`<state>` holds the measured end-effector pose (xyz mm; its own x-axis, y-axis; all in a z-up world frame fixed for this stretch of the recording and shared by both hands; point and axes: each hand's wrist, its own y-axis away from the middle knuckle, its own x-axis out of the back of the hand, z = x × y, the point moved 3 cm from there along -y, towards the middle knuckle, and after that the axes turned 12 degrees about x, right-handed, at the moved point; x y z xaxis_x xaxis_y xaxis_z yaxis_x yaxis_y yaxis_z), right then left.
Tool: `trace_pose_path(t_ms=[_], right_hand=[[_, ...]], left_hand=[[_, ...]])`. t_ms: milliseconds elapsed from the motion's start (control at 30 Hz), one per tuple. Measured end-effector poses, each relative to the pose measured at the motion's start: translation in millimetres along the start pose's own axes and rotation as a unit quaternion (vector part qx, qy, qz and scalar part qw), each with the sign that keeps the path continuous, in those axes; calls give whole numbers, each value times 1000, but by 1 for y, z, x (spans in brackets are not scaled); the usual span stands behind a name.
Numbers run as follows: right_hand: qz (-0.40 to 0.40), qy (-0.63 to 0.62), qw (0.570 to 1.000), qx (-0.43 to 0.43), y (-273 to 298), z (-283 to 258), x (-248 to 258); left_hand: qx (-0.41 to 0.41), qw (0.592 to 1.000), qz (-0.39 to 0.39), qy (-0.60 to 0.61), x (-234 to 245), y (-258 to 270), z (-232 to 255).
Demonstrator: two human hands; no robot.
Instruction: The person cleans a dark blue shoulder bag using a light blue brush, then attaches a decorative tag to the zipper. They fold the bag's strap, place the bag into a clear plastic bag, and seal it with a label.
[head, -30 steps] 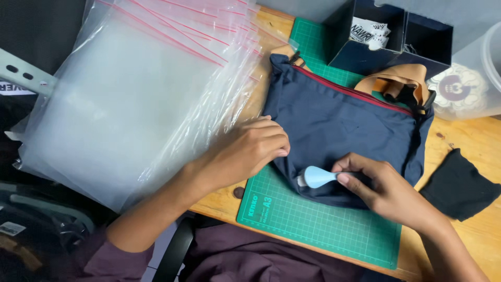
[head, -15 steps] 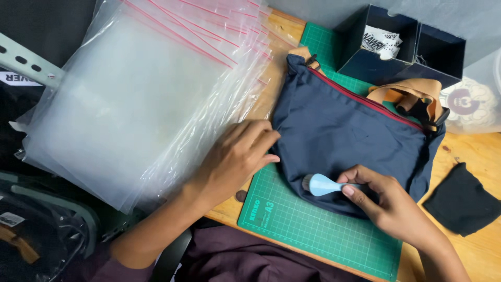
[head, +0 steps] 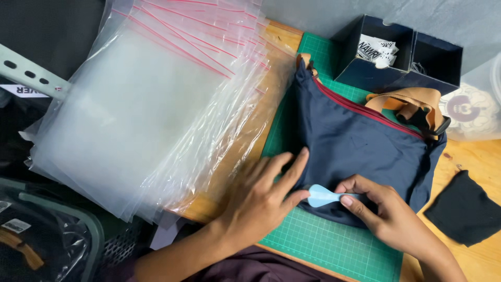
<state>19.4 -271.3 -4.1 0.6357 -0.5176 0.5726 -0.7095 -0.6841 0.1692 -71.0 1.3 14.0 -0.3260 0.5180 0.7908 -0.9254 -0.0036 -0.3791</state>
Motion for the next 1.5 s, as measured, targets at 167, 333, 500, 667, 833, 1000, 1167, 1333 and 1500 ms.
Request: trace_pose_path(t_ms=[167,333,500,667,833,1000,1167,1333,1500], right_hand=[[60,-104,993,3,1,10,11],[118,-2,990,79,-52,-50,31],[87,236,960,124,-151,-54,45],[158,379,887,212,-192,-51,56],[76,263,961,27,-141,-91,66],[82,308,945,66,-128,-59,73],[83,269,949,142,-132,-64,66],[-42,224,972,59,-137,-59,64],[-40,246,958,144,-133,-76,57]], left_hand=[[-6,999,43,13,-28,4,8],[6,999,41,24,-35,4,9],[10,998,56,2,-39,4,8],[19,998,59,13,-44,6,6],[36,997,62,35,-43,4,4],[26,997,66,17,-42,1,5],[25,998,62,11,-44,3,5],[20,997,69,4,-43,2,4],[14,998,57,10,-42,1,4]])
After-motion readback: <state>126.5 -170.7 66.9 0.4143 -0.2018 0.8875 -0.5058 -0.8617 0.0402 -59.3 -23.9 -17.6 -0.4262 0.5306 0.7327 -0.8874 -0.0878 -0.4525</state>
